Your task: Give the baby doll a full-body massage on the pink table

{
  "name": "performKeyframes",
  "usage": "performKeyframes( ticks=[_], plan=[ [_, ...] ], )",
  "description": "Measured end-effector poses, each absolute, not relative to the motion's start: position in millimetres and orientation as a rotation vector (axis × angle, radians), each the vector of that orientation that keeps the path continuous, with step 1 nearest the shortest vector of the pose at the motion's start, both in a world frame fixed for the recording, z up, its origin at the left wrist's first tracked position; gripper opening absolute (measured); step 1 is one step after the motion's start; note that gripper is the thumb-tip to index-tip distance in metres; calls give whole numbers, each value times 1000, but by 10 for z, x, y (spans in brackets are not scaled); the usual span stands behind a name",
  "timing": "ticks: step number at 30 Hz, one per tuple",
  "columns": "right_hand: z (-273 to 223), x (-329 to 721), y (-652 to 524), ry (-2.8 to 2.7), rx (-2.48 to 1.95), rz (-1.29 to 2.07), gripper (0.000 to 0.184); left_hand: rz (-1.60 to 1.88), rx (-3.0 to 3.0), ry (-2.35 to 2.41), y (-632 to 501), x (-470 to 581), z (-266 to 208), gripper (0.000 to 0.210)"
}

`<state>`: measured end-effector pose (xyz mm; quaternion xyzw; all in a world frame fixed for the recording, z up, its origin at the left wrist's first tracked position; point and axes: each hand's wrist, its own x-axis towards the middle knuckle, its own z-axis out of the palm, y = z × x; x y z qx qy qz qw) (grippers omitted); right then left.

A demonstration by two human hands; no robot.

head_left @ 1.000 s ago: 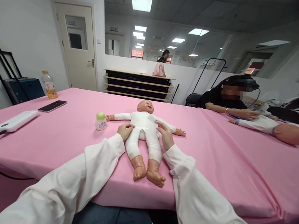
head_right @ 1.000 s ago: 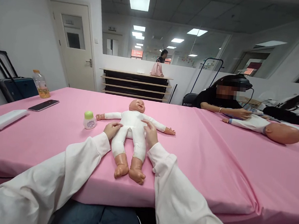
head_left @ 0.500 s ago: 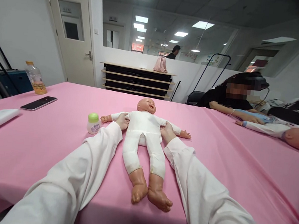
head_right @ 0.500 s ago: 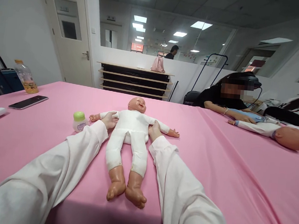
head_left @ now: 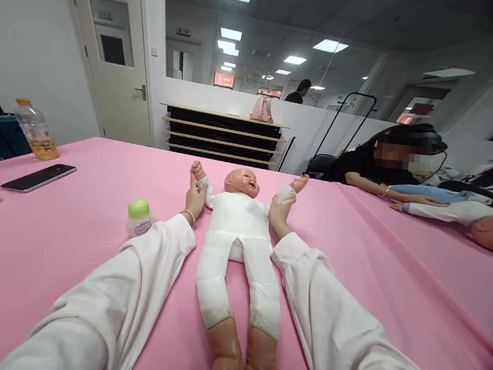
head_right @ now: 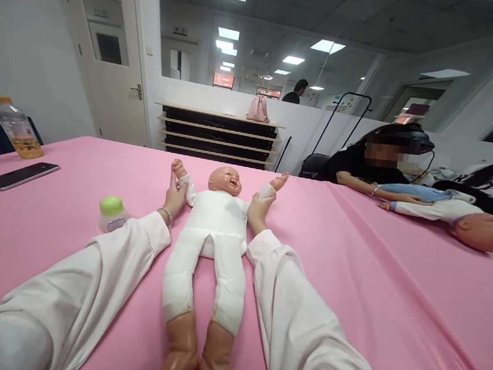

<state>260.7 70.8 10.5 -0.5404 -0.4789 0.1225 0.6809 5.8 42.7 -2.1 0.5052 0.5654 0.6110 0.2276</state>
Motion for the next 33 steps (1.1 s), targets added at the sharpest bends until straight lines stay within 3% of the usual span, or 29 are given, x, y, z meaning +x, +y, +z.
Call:
performKeyframes(
  ticks=[6,10,15,24,33],
  plan=[
    [64,2622,954,-1372,-1257,364,42,1412,1830,1839,568,93,11,62],
    [-51,2681,1007,-1315,-1468,557,41,1289,1753,1894,684,87,11,56],
    [-110,2710,989,-1306,-1472,555,42,1249,1616,1865,755,55,1,48],
    [-31,2649,679,-1281,-1218,58,60,1565,1605,1839,374,109,65,75],
    [38,2593,144,-1287,-1166,145,77,1601,1615,1730,-192,107,103,85]
  ],
)
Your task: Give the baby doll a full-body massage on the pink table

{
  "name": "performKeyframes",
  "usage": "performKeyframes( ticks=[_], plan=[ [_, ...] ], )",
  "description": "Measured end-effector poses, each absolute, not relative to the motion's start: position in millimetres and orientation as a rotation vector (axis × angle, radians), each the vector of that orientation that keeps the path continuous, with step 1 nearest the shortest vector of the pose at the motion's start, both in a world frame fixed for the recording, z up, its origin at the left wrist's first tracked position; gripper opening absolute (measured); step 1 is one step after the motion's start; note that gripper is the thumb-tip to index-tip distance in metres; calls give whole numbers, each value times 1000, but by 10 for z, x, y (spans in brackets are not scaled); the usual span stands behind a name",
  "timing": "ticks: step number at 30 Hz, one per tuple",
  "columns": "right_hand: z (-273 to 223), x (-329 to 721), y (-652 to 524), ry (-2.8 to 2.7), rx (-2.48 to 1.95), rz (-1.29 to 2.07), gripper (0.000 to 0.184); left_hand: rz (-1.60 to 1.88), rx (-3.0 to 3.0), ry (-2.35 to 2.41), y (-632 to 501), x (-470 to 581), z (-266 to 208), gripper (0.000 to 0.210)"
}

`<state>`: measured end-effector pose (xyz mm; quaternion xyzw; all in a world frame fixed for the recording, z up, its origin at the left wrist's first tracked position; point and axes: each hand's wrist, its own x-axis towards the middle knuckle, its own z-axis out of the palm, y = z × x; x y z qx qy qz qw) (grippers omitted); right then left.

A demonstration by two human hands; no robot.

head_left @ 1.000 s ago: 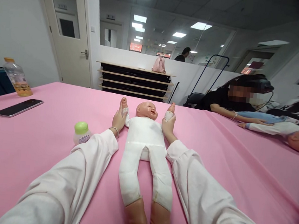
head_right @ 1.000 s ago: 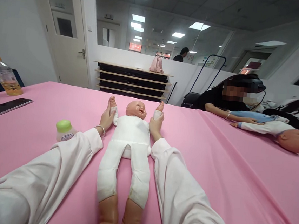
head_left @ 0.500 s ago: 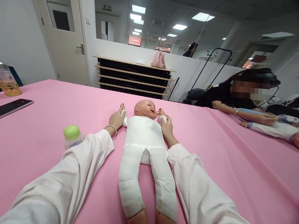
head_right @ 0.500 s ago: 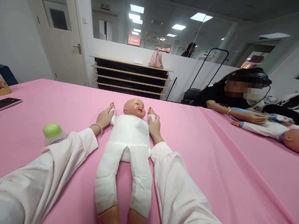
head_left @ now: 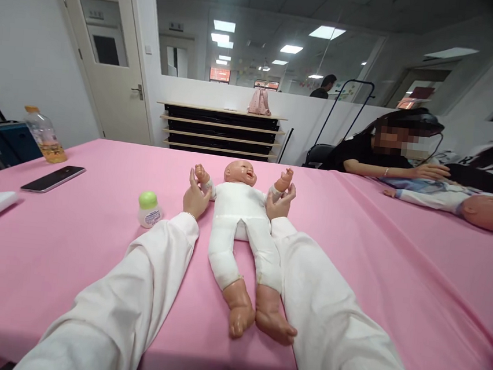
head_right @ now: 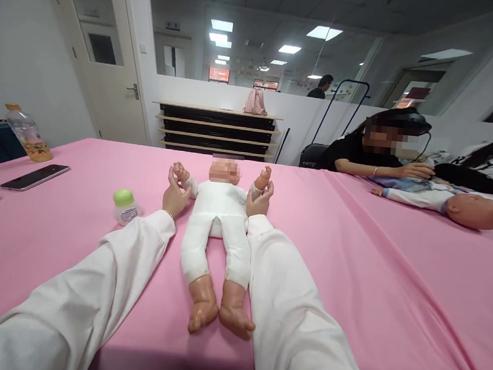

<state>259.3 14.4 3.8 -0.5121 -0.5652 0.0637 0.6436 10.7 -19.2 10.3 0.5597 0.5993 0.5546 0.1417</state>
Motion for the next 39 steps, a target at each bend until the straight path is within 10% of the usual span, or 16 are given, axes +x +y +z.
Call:
performKeyframes(
  ticks=[6,14,29,39],
  plan=[
    [42,2645,-336,-1296,-1160,217,81,1770,1441,1482,-643,89,114,87],
    [-50,2768,-683,-1462,-1389,274,38,1628,1634,1534,-880,27,2,50],
    [58,2674,415,-1199,-1249,117,55,1886,1734,1858,116,291,73,59],
    [-122,2821,1081,-1214,-1427,520,34,1051,1690,2175,736,189,23,53]
  ],
)
